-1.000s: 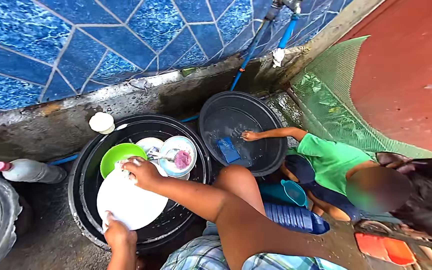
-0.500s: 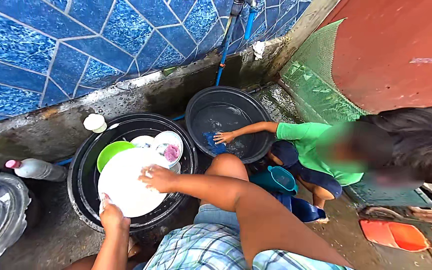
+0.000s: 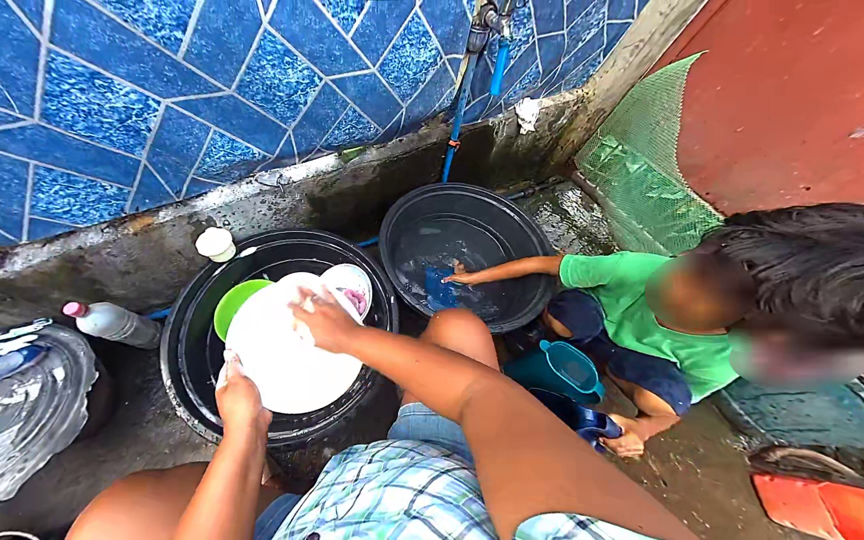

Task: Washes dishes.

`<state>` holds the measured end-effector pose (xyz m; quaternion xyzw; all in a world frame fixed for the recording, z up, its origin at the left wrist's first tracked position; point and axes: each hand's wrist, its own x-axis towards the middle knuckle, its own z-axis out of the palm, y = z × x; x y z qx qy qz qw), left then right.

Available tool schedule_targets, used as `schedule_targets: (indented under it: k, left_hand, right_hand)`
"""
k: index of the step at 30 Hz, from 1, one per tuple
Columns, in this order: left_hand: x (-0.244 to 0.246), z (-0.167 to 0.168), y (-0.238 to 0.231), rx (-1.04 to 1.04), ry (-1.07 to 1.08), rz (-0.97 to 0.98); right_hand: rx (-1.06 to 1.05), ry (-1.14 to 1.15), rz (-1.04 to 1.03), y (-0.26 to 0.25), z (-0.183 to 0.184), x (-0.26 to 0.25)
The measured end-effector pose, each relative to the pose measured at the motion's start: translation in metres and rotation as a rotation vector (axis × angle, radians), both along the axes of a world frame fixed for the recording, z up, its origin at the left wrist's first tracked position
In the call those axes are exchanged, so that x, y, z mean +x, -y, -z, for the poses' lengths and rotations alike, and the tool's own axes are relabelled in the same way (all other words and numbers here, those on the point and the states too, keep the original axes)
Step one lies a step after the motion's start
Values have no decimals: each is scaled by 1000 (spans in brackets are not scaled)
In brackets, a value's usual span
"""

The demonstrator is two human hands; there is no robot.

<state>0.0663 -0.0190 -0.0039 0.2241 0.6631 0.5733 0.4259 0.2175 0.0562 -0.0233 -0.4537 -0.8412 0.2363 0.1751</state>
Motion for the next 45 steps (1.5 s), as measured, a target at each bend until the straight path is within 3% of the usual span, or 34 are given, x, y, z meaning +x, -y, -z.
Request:
schedule_targets:
  k: [2,7,13,18,21,24,28,31,34,39,41,43,45]
  left_hand:
    - [10,-3,2,-20,-5,37]
    - [16,-2,-1,85,59,32]
    - [10,-5,-3,24,124,-12]
    - [2,-5,-10,38,152,-72]
    - [-10,-10,-11,32,115,-109]
    - [-10,-19,-8,16,24,-61]
    - [11,-29,-2,22,-42,83]
    - [19,-24,-2,63,-12,122]
    - [12,-17,3,69,12,67]
    - [5,-9,8,35,47,7]
    - [4,-5,11,-51,58,84]
    - [-4,-3,9,-158,32,223]
    - [-13,0,5,-205,-21,375]
  right_hand:
    - [15,21,132,-11,2,-5]
    - [68,-79,-94,20,-6,-39]
    - [5,60,-8,-3,-13,-29]
    - [-5,-285,-303,37,-10,-31]
    - [31,-247,-405,36,-14,-7]
    - [33,-3,-201,9,-21,24]
    - [157,-41,137,-16,-16,4]
    - [211,-146,-37,2,-22,-35]
    - [169,-116,-105,-1,-21,-34]
    - [-125,-112,462,-36,-19,-5]
    - [-170,-67,525,-43,-25,-3]
    - [-172,29,371,-42,-34,-10]
    - [-80,114,47,-30,-33,-26]
